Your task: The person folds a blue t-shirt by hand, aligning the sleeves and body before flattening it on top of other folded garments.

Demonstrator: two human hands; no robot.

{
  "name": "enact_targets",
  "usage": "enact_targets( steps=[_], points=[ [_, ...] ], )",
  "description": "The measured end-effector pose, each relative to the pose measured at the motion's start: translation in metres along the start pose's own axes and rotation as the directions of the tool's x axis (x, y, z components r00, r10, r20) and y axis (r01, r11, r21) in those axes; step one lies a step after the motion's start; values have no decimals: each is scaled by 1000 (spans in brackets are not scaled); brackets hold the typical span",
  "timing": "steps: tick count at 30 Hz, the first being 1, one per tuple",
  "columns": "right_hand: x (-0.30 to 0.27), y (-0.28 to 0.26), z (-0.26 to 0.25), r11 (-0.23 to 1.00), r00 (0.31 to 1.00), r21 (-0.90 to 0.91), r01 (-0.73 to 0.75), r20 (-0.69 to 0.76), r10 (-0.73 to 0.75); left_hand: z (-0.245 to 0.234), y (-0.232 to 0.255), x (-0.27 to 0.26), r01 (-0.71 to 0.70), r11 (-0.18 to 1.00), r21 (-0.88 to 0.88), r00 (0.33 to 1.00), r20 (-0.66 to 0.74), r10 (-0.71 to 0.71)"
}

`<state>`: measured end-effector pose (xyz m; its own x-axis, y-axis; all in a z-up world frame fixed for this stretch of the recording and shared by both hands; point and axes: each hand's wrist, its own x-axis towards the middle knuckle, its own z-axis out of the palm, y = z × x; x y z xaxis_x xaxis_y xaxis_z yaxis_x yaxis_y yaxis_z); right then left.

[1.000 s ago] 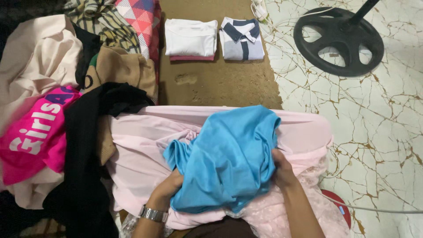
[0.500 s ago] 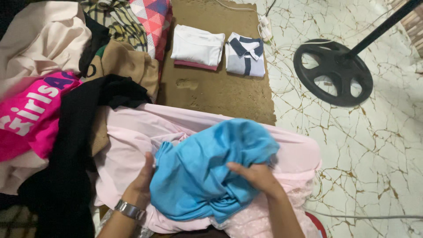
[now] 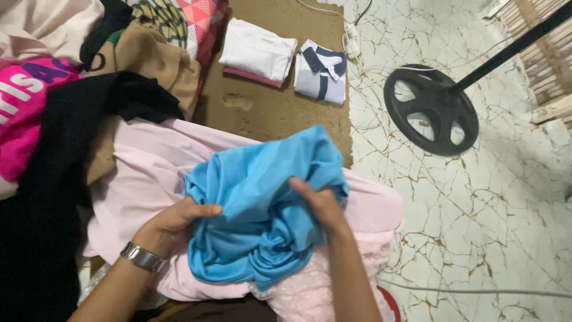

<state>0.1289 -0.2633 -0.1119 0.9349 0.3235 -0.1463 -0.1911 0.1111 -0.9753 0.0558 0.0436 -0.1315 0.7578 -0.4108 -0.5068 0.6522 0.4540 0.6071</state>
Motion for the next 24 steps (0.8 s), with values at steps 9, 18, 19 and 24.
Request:
enact_targets(
  steps=[9, 18, 19, 24],
  points=[
    [9, 36, -4, 945, 984, 322, 58, -177, 0, 29, 19, 2, 8, 970, 241, 1000, -19, -3],
    [-5, -26, -59, 923, 970, -381, -57, -238, -38, 2, 21, 32, -51, 998, 28, 976, 214, 44],
    [-15, -29, -58, 692, 984, -713, -116, -179, -20, 0, 17, 35, -67, 994, 85, 978, 203, 49],
    [-71, -58, -22, 556, 979, -812, -178, -204, 16, 6, 4, 32, -137, 987, 84, 976, 181, 120]
  ],
)
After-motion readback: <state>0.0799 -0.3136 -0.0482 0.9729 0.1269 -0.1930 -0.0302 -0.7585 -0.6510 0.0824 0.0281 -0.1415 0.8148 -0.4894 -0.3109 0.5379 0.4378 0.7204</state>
